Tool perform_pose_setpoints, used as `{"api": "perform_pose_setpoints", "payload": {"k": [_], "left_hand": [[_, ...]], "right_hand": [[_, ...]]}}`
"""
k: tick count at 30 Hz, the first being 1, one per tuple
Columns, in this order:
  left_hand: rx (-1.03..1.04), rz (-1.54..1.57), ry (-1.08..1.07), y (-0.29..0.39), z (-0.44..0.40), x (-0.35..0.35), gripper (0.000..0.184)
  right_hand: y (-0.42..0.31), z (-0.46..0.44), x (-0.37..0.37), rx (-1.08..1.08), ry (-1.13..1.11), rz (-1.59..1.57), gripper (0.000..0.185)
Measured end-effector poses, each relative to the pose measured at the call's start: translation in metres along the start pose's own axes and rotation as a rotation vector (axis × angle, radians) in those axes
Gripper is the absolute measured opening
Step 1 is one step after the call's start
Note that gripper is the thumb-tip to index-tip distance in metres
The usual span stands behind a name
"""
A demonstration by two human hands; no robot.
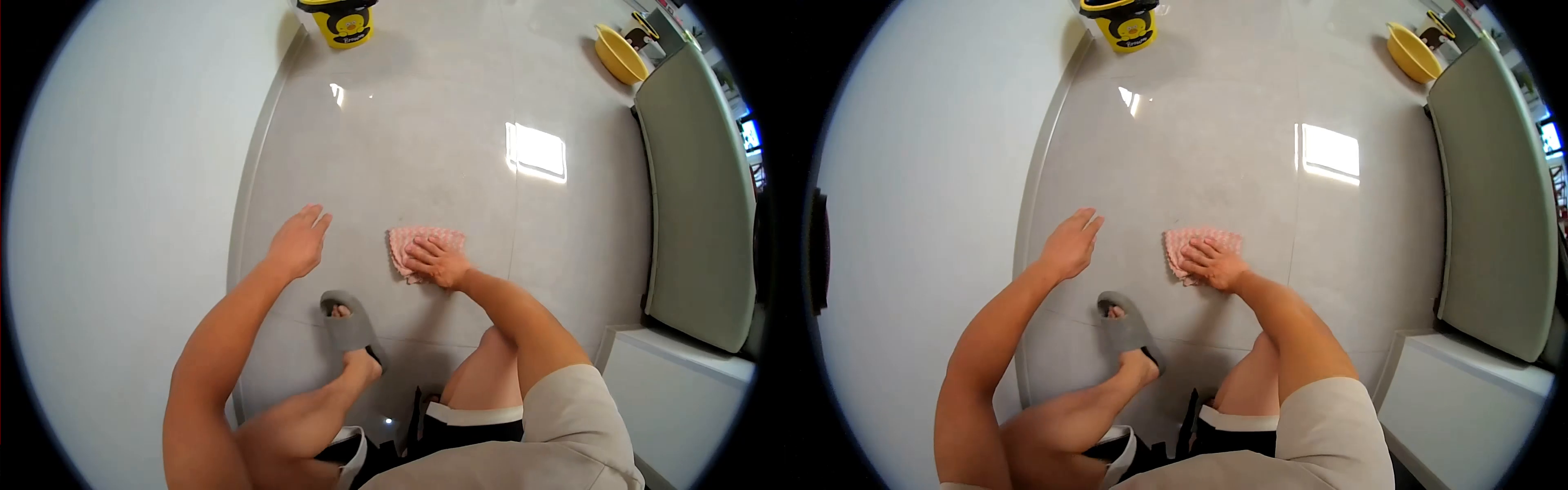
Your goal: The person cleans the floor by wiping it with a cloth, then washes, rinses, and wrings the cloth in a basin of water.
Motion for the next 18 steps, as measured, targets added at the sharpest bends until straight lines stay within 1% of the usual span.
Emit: {"api": "perform_pose_setpoints", "payload": {"k": [3,6,7,10,11,14,15,17,18], "left_hand": [[0.006,-0.003,-0.012,0.005,-0.040,0.014,0.049],[-0.067,-0.071,-0.084,0.011,-0.074,0.047,0.051],[-0.099,-0.021,-0.058,0.010,-0.082,0.058,0.052],[-0.193,0.136,0.013,0.004,-0.104,0.116,0.054],[-0.240,0.178,0.047,0.005,-0.110,0.133,0.055],[-0.328,0.252,0.195,0.019,-0.115,0.182,0.057],[-0.356,0.261,0.244,0.020,-0.113,0.184,0.057],[-0.338,0.217,0.241,0.014,-0.125,0.154,0.059],[-0.329,0.203,0.238,0.014,-0.127,0.151,0.059]], "right_hand": [[0.002,-0.006,0.014,-0.034,0.066,0.097,0.052],[-0.009,-0.007,0.011,0.071,0.146,-0.082,0.052],[-0.010,-0.010,0.012,0.144,0.147,-0.070,0.053],[-0.005,-0.018,0.023,0.183,0.144,-0.073,0.052],[-0.002,-0.020,0.021,0.176,0.184,-0.021,0.054],[0.036,-0.044,0.017,0.198,0.165,0.021,0.054],[0.053,-0.051,0.005,0.236,0.216,0.023,0.054],[0.094,-0.065,-0.038,0.309,0.338,0.030,0.053],[0.094,-0.064,-0.041,0.275,0.345,0.018,0.052]]}}
Point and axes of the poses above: each hand's wrist, its own z-axis away from the middle knuckle, its own x-axis out of the palm, y = z × x, the point moved 9 cm from there along -z, towards the middle knuckle, and after that the axes turned 9 degrees about -y, right-handed, at the moved point
